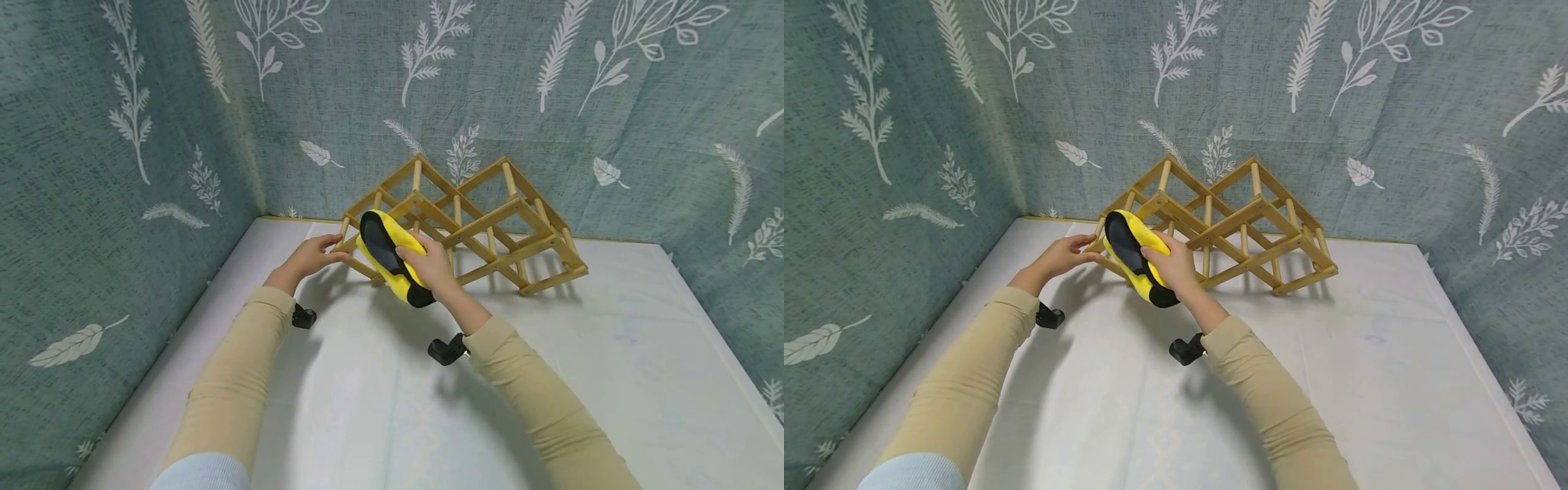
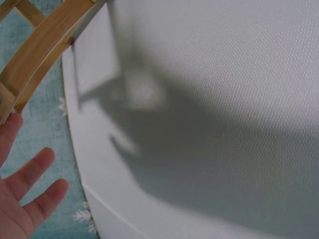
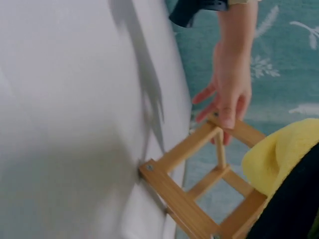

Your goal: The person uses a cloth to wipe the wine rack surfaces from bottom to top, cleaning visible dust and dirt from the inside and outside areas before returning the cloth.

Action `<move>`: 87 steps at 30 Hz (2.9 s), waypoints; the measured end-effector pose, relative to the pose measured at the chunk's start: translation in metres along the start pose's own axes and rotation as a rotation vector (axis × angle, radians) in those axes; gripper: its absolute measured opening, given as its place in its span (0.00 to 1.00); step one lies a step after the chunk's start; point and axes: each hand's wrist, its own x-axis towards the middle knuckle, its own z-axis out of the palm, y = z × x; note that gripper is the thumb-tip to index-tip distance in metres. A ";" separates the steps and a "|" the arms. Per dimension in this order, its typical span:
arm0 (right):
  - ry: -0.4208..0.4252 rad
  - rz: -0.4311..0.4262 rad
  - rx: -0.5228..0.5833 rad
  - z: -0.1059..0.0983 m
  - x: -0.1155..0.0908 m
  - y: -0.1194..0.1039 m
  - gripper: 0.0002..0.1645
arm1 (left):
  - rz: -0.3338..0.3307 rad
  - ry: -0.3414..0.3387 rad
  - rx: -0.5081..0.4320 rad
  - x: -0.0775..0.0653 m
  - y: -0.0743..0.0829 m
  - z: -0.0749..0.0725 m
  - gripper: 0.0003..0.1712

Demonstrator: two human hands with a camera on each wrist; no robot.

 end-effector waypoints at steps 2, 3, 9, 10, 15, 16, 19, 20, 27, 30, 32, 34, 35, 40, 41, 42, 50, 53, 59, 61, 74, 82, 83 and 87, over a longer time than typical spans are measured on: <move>0.017 0.012 0.040 -0.007 -0.001 -0.002 0.28 | 0.001 0.002 0.000 0.001 0.000 0.000 0.39; 0.026 0.016 0.064 -0.011 -0.003 -0.004 0.29 | 0.002 0.001 0.003 0.001 0.000 0.000 0.38; 0.097 -0.011 0.132 -0.036 -0.010 -0.015 0.29 | 0.012 -0.003 0.002 0.000 0.001 0.000 0.39; 0.106 -0.017 0.138 -0.039 -0.011 -0.017 0.29 | 0.014 -0.003 0.001 0.000 0.001 0.000 0.39; 0.146 -0.051 0.139 -0.058 -0.020 -0.025 0.30 | 0.003 -0.006 -0.007 0.000 0.000 0.000 0.40; 0.156 -0.060 0.139 -0.062 -0.023 -0.027 0.30 | -0.003 -0.007 -0.012 0.000 -0.001 0.000 0.40; 0.187 -0.099 0.141 -0.079 -0.031 -0.029 0.30 | -0.012 -0.012 -0.017 0.001 -0.002 0.001 0.43; 0.201 -0.116 0.146 -0.086 -0.035 -0.029 0.30 | -0.012 -0.014 -0.017 0.001 -0.002 0.001 0.44; 0.344 -0.143 0.210 -0.141 -0.064 -0.024 0.31 | -0.006 -0.006 -0.023 0.002 -0.003 0.001 0.41; 0.423 -0.088 0.149 -0.164 -0.075 -0.015 0.33 | -0.002 -0.005 -0.027 0.002 -0.002 0.001 0.43; 0.466 -0.051 0.119 -0.176 -0.082 -0.005 0.33 | -0.003 -0.009 -0.033 0.001 -0.002 0.000 0.44; 0.500 -0.013 0.110 -0.188 -0.089 0.006 0.33 | -0.003 -0.008 -0.040 0.000 -0.002 0.001 0.43; 0.520 0.007 0.100 -0.193 -0.092 0.011 0.32 | -0.004 -0.009 -0.044 0.000 -0.002 0.001 0.42; 0.593 0.137 -0.021 -0.213 -0.108 0.041 0.32 | -0.005 -0.008 -0.058 -0.001 -0.003 0.002 0.40; 0.602 0.173 -0.055 -0.216 -0.110 0.047 0.33 | -0.004 -0.008 -0.059 -0.001 -0.003 0.002 0.40; 0.610 0.211 -0.091 -0.219 -0.113 0.052 0.33 | -0.003 -0.010 -0.059 -0.001 -0.003 0.002 0.40; 0.649 0.360 -0.214 -0.231 -0.115 0.084 0.36 | 0.016 -0.001 -0.042 0.001 -0.005 0.003 0.39; 0.624 0.360 -0.237 -0.232 -0.113 0.090 0.36 | 0.018 0.000 -0.043 0.002 -0.004 0.002 0.39; 0.489 0.295 -0.299 -0.230 -0.112 0.091 0.40 | 0.013 -0.005 -0.047 0.001 -0.002 0.002 0.39; 0.440 0.280 -0.302 -0.228 -0.113 0.089 0.41 | 0.012 -0.005 -0.047 0.000 -0.002 0.002 0.39; 0.424 0.237 -0.187 -0.200 -0.095 0.063 0.40 | 0.016 -0.009 -0.050 0.001 -0.004 0.001 0.40; 0.434 0.205 -0.138 -0.190 -0.093 0.051 0.39 | 0.017 -0.015 -0.053 0.000 -0.004 0.001 0.45; 0.435 0.198 -0.139 -0.191 -0.094 0.050 0.39 | 0.016 -0.015 -0.051 0.000 -0.004 0.001 0.45; 0.440 0.154 -0.146 -0.193 -0.102 0.046 0.39 | 0.015 -0.013 -0.033 0.001 -0.006 0.001 0.43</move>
